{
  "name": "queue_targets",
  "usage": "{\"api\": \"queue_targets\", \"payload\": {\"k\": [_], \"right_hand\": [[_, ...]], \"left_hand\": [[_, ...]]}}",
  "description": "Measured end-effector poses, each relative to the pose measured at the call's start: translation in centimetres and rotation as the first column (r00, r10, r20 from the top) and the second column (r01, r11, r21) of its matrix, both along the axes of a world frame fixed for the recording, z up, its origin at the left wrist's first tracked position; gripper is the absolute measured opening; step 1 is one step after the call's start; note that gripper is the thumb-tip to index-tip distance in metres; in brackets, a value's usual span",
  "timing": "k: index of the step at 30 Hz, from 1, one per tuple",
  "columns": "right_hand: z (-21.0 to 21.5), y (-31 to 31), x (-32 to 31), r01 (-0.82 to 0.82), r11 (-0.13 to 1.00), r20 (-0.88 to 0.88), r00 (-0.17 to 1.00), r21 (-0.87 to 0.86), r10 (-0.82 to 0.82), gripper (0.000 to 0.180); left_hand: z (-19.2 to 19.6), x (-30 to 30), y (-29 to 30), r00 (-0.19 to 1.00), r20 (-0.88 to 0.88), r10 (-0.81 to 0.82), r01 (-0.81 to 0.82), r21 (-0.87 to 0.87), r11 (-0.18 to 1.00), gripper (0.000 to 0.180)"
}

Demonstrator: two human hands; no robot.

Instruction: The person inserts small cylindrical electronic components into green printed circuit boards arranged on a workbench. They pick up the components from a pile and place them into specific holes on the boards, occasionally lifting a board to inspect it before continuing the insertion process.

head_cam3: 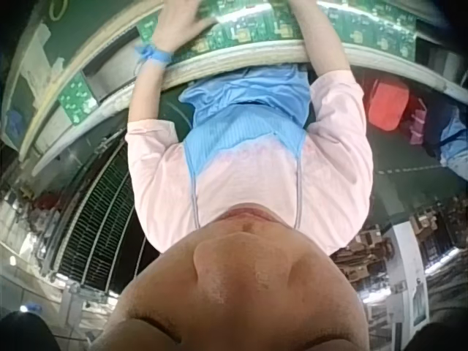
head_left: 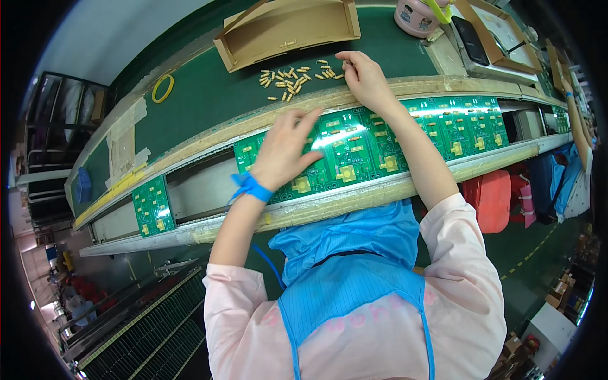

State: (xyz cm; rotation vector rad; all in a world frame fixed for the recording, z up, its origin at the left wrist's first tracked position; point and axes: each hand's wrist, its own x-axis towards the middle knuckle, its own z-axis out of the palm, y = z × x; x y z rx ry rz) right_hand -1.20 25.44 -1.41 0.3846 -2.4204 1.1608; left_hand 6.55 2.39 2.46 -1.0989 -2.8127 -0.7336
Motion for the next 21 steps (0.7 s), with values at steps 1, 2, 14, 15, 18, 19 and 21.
{"api": "queue_targets", "payload": {"k": [1, 2, 14, 15, 18, 19, 21], "right_hand": [[0.6, 0.7, 0.0, -0.022, 1.0, 0.005, 1.0, 0.013, 0.022, 0.022], [1.3, 0.9, 0.2, -0.049, 0.999, 0.013, 0.999, 0.024, 0.049, 0.023], [4.4, 1.9, 8.2, -0.296, 0.95, 0.341, 0.907, 0.096, 0.248, 0.013], [3.8, 2.4, 8.6, -0.31, 0.94, 0.317, 0.914, 0.142, 0.253, 0.011], [3.1, 3.1, 9.5, -0.359, 0.908, 0.299, 0.91, 0.217, 0.288, 0.006], [3.2, 3.1, 9.9, -0.35, 0.907, 0.311, 0.911, 0.234, 0.271, 0.006], [2.9, 3.0, 10.1, -0.342, 0.905, 0.303, 0.916, 0.251, 0.262, 0.006]], "left_hand": [[0.5, -0.1, -1.6, 1.0, 0.008, 0.024, -0.024, -0.07, 0.997, 0.08], [0.7, -0.1, -2.9, 0.998, 0.015, 0.055, -0.052, -0.143, 0.988, 0.093], [-1.3, 1.2, 1.3, 0.981, -0.058, 0.187, -0.194, -0.175, 0.965, 0.101], [-1.3, 1.2, 1.9, 0.984, -0.07, 0.164, -0.174, -0.179, 0.968, 0.102], [-1.6, -0.6, 2.1, 0.962, -0.167, 0.214, -0.238, -0.136, 0.962, 0.083], [-1.8, -1.8, 1.8, 0.946, -0.207, 0.251, -0.277, -0.109, 0.955, 0.074], [-2.3, -3.9, 0.6, 0.905, -0.27, 0.329, -0.357, -0.059, 0.932, 0.053]]}}
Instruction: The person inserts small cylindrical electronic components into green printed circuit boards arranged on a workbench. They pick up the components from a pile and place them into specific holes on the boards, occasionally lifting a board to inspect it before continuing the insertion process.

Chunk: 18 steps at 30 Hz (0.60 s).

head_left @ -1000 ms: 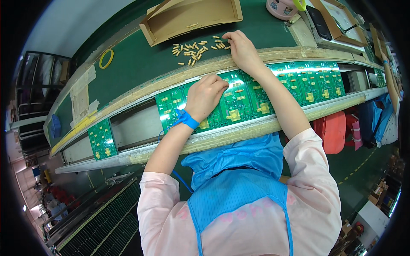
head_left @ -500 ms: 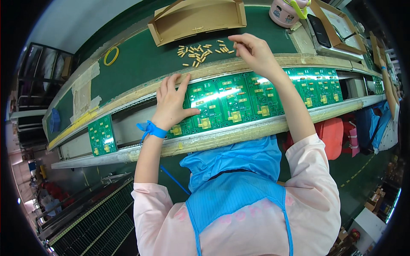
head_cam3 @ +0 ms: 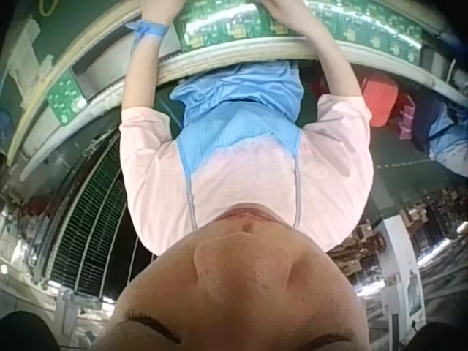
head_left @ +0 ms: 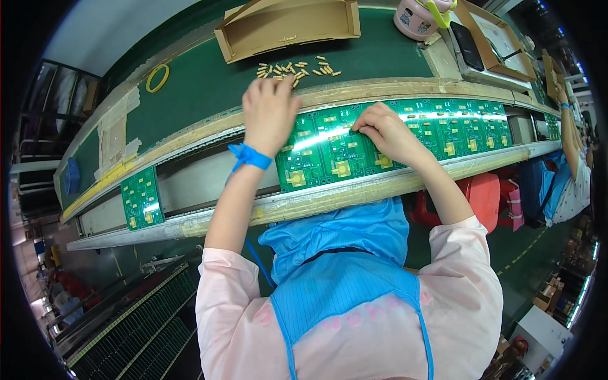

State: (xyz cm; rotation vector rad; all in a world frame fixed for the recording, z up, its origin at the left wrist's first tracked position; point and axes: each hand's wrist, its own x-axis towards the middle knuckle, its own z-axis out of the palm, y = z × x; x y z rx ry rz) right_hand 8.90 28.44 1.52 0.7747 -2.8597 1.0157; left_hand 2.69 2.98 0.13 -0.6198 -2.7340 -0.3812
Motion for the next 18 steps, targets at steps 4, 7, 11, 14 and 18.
{"api": "queue_targets", "payload": {"k": [4, 7, 11, 14, 18], "right_hand": [[-0.8, -0.3, 0.0, -0.001, 1.0, -0.069, 0.998, -0.031, -0.001, 0.008], [-1.1, -0.5, 0.2, 0.001, 1.0, -0.118, 0.993, -0.02, -0.003, 0.008], [-0.6, -0.8, 0.4, -0.044, 0.999, -0.185, 0.981, 0.028, 0.049, 0.007], [-0.6, -0.9, 0.2, -0.07, 0.997, -0.217, 0.973, 0.035, 0.075, 0.006], [-1.2, -0.7, 0.0, -0.062, 0.998, -0.185, 0.981, -0.01, 0.059, 0.005]], "left_hand": [[-1.3, -1.8, -1.5, 0.996, -0.049, 0.077, -0.071, 0.11, 0.991, 0.025], [-1.2, -1.7, -1.3, 0.997, -0.064, 0.046, -0.036, 0.154, 0.987, 0.018], [-1.6, -1.8, -1.1, 0.992, -0.118, 0.049, -0.028, 0.171, 0.985, 0.013], [-1.7, -1.8, -1.0, 0.99, -0.135, 0.029, -0.005, 0.178, 0.984, 0.011], [-1.7, -2.1, -1.3, 0.996, -0.092, 0.022, 0.001, 0.242, 0.97, 0.012]]}}
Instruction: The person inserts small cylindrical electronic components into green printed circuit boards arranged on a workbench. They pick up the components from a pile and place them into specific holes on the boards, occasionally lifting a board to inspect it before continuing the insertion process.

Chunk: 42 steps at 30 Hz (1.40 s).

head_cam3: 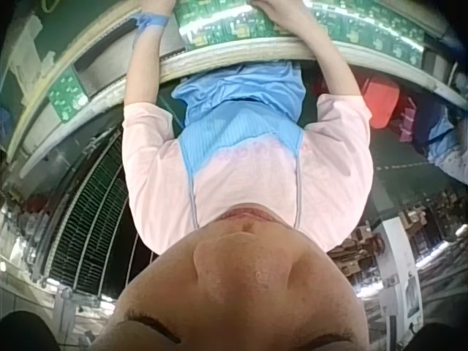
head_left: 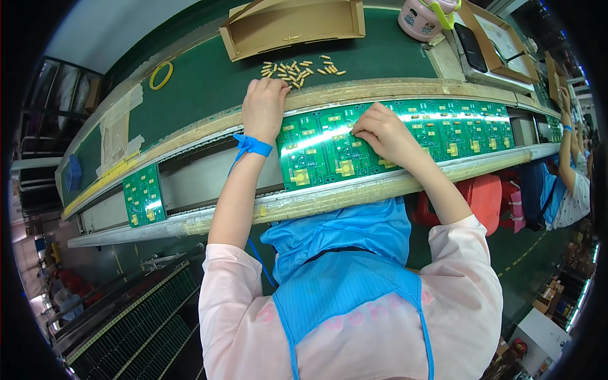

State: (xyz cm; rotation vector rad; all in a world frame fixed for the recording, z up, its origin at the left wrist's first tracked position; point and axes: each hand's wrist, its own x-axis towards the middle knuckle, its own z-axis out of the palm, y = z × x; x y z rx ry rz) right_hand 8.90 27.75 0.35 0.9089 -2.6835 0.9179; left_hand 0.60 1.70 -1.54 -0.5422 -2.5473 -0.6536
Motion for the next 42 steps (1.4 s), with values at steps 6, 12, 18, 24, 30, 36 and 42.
{"api": "queue_targets", "payload": {"k": [6, 12, 18, 24, 30, 36, 42], "right_hand": [[0.4, -0.3, -0.1, -0.018, 0.999, 0.036, 0.999, 0.035, 0.016, 0.004], [1.0, -1.1, 0.2, 0.059, 0.975, -0.01, 0.998, 0.212, -0.058, 0.007], [2.5, -1.5, -4.8, 0.122, 0.992, 0.494, 0.865, -0.041, -0.086, 0.013], [-1.0, -2.3, -9.9, 0.245, 0.969, -0.086, 0.966, 0.011, -0.243, 0.021], [-1.5, -2.3, -10.0, 0.253, 0.964, -0.103, 0.964, 0.076, -0.245, 0.019], [1.2, -2.5, -5.2, 0.192, 0.976, 0.072, 0.98, -0.104, -0.185, 0.017], [-0.1, -2.7, -2.1, 0.07, 0.997, 0.28, 0.958, -0.015, -0.063, 0.016]], "left_hand": [[-0.3, -0.5, -0.4, 1.0, 0.024, -0.016, 0.014, 0.115, 0.993, 0.015], [-0.3, -0.6, -0.8, 0.999, 0.024, -0.036, 0.033, 0.103, 0.994, 0.014], [-0.3, -0.9, -1.6, 0.993, 0.087, -0.075, 0.073, 0.024, 0.997, 0.015], [0.1, -0.7, -1.4, 0.996, 0.083, -0.015, 0.018, -0.029, 0.999, 0.029], [1.0, 0.1, -2.6, 1.0, 0.008, 0.002, -0.002, 0.044, 0.999, 0.03], [2.9, 4.6, -2.9, 0.976, 0.076, -0.203, 0.19, 0.156, 0.969, 0.023], [1.3, 6.8, -3.0, 0.943, 0.228, -0.243, 0.19, 0.232, 0.954, 0.018]]}}
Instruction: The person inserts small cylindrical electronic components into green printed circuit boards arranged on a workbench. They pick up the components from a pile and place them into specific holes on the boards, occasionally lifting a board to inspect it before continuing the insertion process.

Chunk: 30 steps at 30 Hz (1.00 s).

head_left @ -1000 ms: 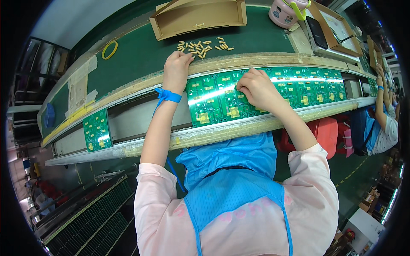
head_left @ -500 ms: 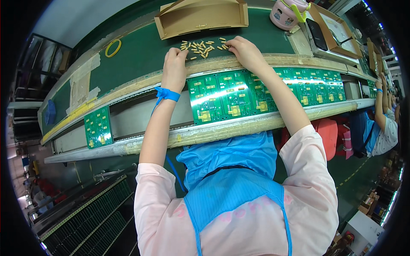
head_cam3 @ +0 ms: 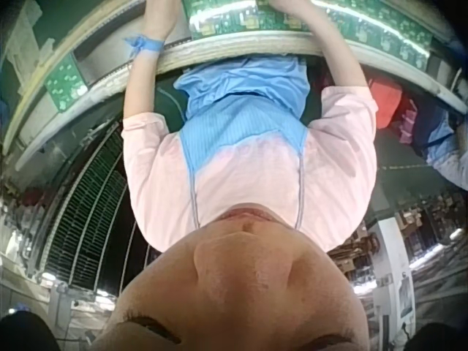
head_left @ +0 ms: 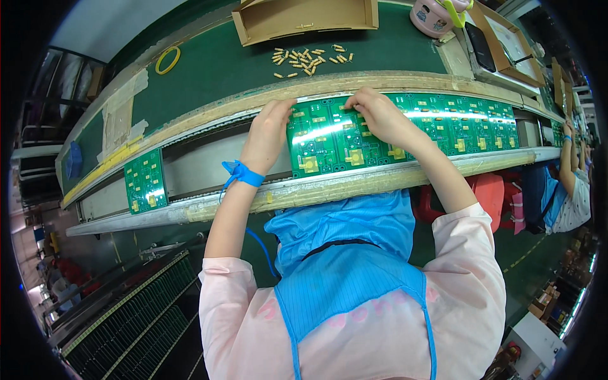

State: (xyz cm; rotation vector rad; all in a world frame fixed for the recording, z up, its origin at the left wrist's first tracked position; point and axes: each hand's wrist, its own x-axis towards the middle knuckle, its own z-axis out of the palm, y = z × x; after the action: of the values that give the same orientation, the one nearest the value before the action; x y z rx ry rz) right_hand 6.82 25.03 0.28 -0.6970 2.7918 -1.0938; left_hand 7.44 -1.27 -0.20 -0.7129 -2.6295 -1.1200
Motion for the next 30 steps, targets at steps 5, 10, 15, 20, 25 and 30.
{"api": "queue_targets", "payload": {"k": [5, 10, 15, 20, 25, 30], "right_hand": [[-0.1, 0.0, -0.1, -0.032, 0.999, -0.075, 0.997, -0.014, 0.031, 0.016], [-0.1, 0.0, -0.3, -0.033, 0.999, -0.058, 0.998, -0.037, 0.031, 0.014], [-0.7, 0.1, -0.2, -0.031, 0.998, -0.086, 0.996, -0.054, 0.026, 0.013], [-0.9, 0.1, -0.3, -0.067, 0.996, -0.11, 0.992, -0.055, 0.06, 0.013], [0.0, -0.7, 0.2, -0.105, 0.994, -0.17, 0.979, 0.044, 0.111, 0.01], [0.1, -1.0, 0.3, -0.024, 1.0, -0.138, 0.99, 0.02, 0.026, 0.003]], "left_hand": [[-0.4, -0.2, -0.2, 0.997, 0.013, -0.071, 0.071, -0.018, 0.997, 0.02], [-0.2, -0.2, 0.0, 0.994, 0.108, 0.011, -0.014, 0.025, 1.0, 0.017], [-0.8, -0.3, 0.0, 0.998, 0.055, 0.008, -0.01, 0.036, 0.999, 0.014], [-0.7, -0.2, 0.2, 0.998, 0.066, 0.017, -0.022, 0.073, 0.997, 0.013], [-0.6, -0.3, 0.3, 1.0, 0.011, -0.008, 0.007, 0.123, 0.992, 0.014], [-0.5, -0.2, 0.3, 0.998, 0.065, -0.006, -0.005, 0.173, 0.985, 0.013]]}}
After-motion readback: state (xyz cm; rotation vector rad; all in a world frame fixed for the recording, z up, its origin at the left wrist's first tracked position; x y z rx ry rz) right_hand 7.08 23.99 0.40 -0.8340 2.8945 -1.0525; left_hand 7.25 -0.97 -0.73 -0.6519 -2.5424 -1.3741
